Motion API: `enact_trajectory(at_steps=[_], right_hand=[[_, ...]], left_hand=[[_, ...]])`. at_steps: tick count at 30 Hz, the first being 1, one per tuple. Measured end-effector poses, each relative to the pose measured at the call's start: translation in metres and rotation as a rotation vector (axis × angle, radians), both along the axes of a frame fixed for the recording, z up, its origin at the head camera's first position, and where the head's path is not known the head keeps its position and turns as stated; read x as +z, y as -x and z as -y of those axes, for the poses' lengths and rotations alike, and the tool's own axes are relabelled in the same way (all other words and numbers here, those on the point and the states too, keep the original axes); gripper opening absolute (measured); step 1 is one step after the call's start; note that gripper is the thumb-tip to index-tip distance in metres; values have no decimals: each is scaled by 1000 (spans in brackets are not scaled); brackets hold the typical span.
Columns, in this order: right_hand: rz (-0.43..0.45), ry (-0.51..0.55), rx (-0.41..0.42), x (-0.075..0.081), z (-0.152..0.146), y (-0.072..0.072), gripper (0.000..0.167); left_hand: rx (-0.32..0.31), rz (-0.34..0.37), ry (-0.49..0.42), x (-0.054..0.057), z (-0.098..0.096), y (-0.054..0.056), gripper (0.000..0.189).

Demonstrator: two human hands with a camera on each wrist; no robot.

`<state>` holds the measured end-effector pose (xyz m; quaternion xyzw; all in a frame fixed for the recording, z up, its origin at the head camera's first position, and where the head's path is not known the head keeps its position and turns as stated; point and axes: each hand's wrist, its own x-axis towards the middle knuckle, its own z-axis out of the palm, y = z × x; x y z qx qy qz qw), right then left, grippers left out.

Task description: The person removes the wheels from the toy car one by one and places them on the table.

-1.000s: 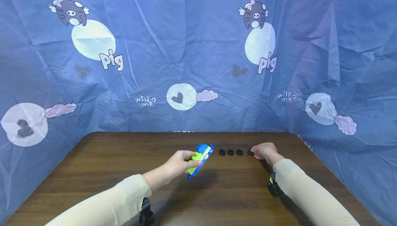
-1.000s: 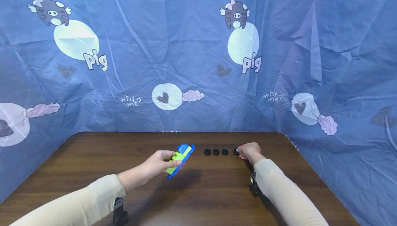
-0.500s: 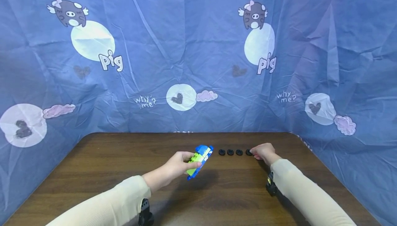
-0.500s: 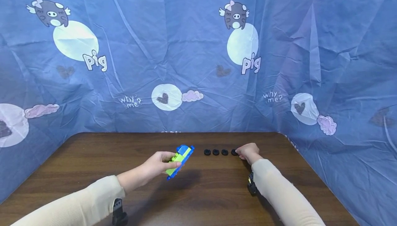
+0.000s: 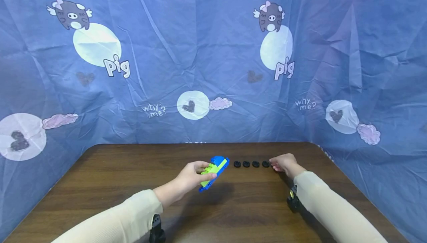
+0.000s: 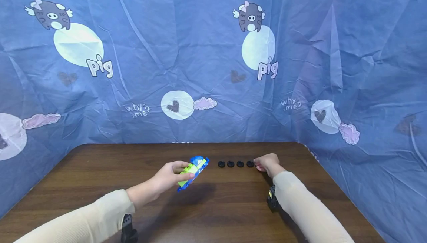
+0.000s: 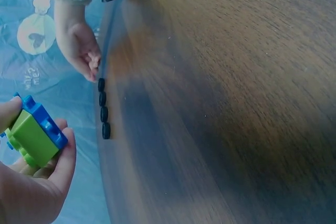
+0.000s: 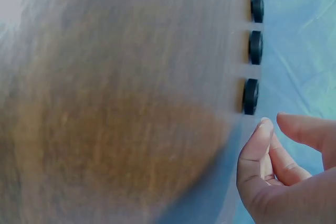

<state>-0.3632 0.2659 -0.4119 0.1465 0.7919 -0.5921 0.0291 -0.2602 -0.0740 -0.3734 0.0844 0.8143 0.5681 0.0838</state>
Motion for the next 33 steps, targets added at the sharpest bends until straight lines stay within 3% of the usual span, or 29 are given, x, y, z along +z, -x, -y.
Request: enact_trajectory(at_steps=[5,14,21,28,33], right_hand=[[-12,55,33,9,4,-3,11],[-57,145,141,28,17,-9,26],[-103,209,205,46,36,-19,30],[-130,176,262,58,57,-30,35],[-161,188,383,62,72,-37,37]], left_hand=[[35,3,14,1,0,2,53],[30,-4,10,1,-1,2,48],[-7,-49,19,4,-3,4,45],[-46,-137,21,4,-6,4,45],[-63,-147,2,6,-4,5,45]])
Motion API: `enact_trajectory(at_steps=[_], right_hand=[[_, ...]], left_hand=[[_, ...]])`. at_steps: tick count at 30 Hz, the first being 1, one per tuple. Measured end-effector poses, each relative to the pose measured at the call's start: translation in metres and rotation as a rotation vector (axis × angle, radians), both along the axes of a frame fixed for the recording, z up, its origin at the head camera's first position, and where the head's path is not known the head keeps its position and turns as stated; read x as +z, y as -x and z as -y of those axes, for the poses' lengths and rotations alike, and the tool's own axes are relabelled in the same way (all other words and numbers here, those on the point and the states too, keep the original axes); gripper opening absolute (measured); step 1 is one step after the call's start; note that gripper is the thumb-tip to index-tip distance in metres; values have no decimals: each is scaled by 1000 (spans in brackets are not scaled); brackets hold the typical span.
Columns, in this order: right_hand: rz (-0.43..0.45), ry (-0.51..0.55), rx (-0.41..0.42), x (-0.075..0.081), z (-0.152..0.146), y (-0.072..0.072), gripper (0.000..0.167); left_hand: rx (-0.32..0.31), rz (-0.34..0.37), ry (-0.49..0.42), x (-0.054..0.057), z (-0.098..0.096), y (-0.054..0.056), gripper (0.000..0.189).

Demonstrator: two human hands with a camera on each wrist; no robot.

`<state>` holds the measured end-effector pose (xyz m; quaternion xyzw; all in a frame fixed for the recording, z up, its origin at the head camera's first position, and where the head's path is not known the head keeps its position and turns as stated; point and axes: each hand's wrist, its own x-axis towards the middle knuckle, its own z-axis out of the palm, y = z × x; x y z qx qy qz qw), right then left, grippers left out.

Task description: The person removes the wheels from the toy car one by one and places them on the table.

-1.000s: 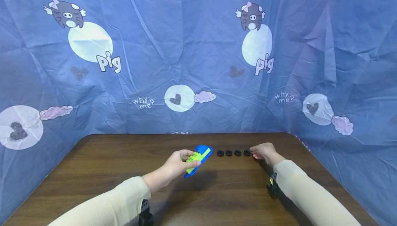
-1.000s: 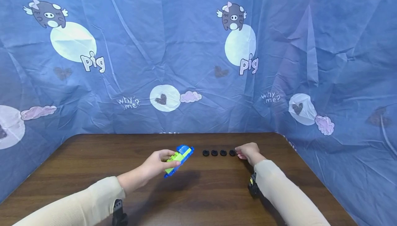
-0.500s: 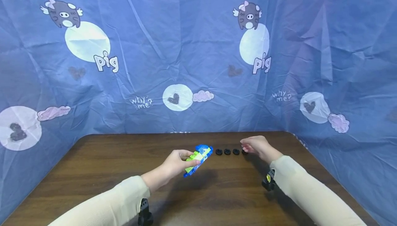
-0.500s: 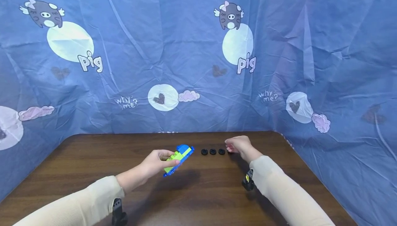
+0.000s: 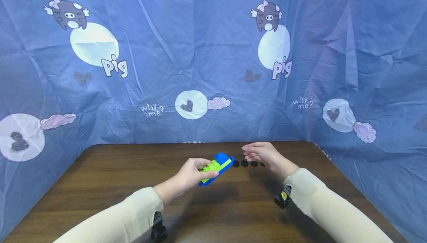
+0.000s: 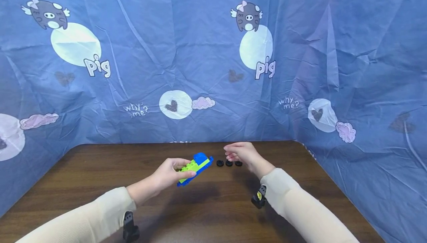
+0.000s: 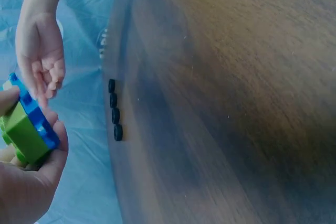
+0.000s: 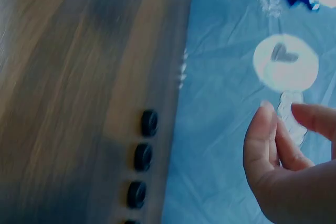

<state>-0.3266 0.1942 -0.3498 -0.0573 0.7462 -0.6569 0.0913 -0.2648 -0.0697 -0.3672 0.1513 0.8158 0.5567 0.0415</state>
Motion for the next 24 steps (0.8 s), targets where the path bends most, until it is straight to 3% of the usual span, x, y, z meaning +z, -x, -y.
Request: enact_trajectory(at_steps=[6,13,24], right_hand=[[-28,16,144,9,16,-11,45],[-4,33,239,18,28,-23,48],[-58,-107,334,18,33,-28,47]], left_hand=[[3,14,-2,1,1,2,42],[29,3,12,2,-1,2,40],[14,-26,26,0,0,3,40]])
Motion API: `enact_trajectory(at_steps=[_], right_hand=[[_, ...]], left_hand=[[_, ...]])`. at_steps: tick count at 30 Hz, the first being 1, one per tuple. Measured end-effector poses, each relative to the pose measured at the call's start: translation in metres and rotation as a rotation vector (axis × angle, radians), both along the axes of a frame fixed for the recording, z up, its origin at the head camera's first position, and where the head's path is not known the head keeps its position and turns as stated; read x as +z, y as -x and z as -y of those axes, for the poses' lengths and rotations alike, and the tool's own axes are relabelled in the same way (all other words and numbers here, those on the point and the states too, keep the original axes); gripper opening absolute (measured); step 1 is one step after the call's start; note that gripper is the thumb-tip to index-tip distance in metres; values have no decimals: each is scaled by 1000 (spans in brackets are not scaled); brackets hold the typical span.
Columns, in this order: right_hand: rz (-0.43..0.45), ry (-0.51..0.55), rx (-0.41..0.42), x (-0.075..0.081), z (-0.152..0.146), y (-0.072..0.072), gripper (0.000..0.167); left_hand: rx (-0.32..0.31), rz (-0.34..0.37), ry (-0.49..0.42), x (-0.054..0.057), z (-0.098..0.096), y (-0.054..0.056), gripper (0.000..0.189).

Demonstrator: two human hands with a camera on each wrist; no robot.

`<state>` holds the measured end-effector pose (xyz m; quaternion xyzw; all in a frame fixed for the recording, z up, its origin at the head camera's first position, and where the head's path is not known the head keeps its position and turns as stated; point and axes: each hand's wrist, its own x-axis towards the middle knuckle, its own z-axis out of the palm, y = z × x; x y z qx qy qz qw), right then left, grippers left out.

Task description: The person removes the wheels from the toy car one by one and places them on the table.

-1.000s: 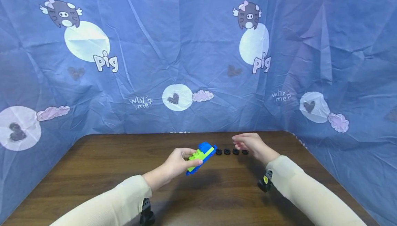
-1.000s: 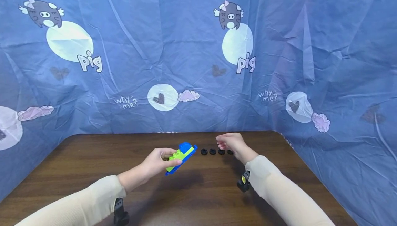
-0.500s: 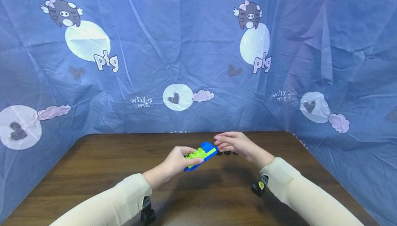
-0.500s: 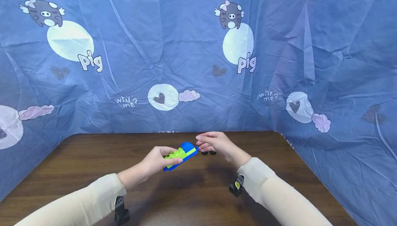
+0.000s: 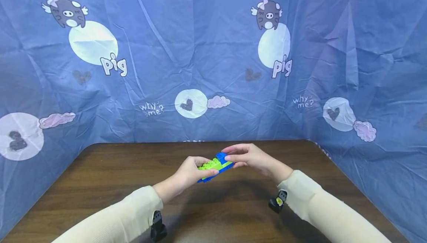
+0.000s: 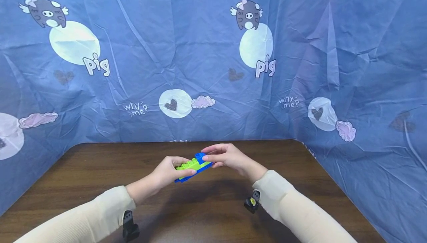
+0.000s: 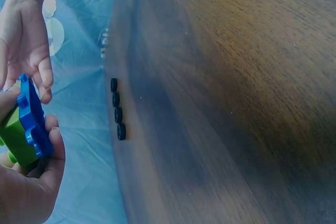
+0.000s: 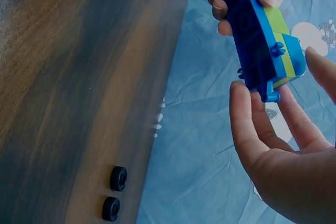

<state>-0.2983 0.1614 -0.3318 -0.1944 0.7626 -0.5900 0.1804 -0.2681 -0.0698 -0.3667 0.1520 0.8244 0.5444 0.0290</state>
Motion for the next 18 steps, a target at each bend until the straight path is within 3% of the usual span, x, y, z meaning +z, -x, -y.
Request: enact_trajectory(at_steps=[7,12,18], right_hand=[[-26,-12,12,0,3,-2,45],[-48,-19,-62,0,6,-3,47],[-42,29,-130,-1,8,-1,47]], left_hand=[[1,-24,-3,0,1,-2,40],[58,3,-63,2,5,0,43],[73,23,-150,6,13,6,41]])
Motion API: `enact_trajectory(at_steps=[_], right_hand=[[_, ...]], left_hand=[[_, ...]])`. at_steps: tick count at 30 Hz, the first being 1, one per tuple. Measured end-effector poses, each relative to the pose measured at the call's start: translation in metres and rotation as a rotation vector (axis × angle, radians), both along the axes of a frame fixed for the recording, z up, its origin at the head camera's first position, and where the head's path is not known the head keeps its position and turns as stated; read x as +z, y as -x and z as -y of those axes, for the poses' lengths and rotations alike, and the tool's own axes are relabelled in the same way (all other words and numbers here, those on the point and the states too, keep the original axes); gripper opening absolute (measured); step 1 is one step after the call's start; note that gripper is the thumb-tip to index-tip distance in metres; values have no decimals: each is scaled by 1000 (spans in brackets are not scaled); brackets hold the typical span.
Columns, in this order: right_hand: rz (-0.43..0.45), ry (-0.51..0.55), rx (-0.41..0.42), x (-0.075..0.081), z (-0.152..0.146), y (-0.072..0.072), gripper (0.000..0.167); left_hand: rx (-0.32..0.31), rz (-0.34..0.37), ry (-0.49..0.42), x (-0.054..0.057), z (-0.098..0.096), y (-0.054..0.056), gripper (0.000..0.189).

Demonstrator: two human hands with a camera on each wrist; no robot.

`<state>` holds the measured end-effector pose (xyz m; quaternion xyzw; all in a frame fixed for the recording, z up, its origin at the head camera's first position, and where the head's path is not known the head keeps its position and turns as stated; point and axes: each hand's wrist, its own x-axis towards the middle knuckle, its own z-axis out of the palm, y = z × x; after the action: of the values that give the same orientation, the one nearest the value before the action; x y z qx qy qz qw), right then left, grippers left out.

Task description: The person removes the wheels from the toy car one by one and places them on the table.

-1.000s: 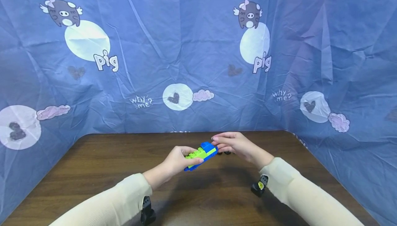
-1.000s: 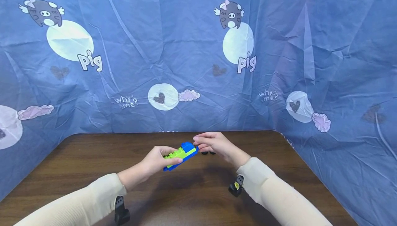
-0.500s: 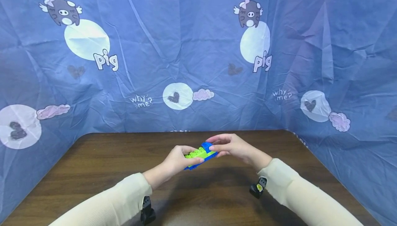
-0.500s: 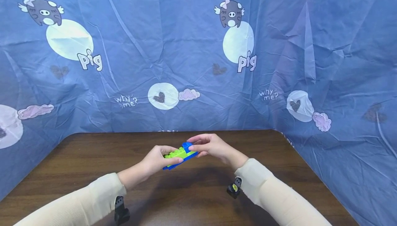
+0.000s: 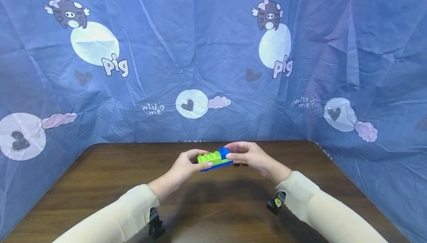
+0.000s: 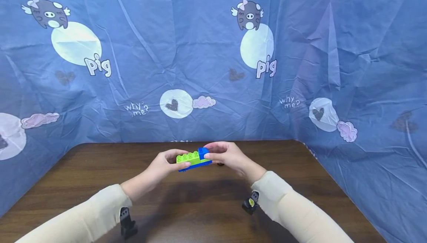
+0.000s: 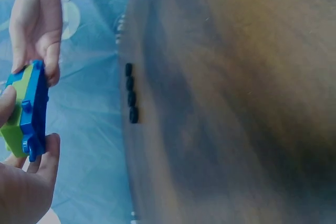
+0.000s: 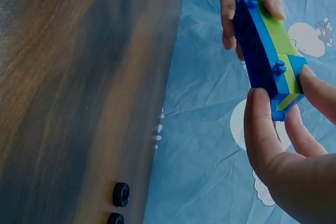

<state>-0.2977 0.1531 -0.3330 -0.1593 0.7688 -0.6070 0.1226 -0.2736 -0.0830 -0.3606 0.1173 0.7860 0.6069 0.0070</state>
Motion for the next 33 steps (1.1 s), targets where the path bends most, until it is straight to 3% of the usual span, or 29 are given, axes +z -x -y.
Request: enact_trajectory(at_steps=[9,17,27,33], right_hand=[[18,82,-33,-2,6,3,46],[70,122,-46,-14,9,15,46],[94,87,-54,-13,19,27,43],[99,100,-75,-17,27,35,40]], left_hand=[[30,-5,15,6,11,7,40],[60,-3,60,0,16,17,40],[123,-59,130,-1,21,26,37],[126,-73,139,-3,26,33,37]])
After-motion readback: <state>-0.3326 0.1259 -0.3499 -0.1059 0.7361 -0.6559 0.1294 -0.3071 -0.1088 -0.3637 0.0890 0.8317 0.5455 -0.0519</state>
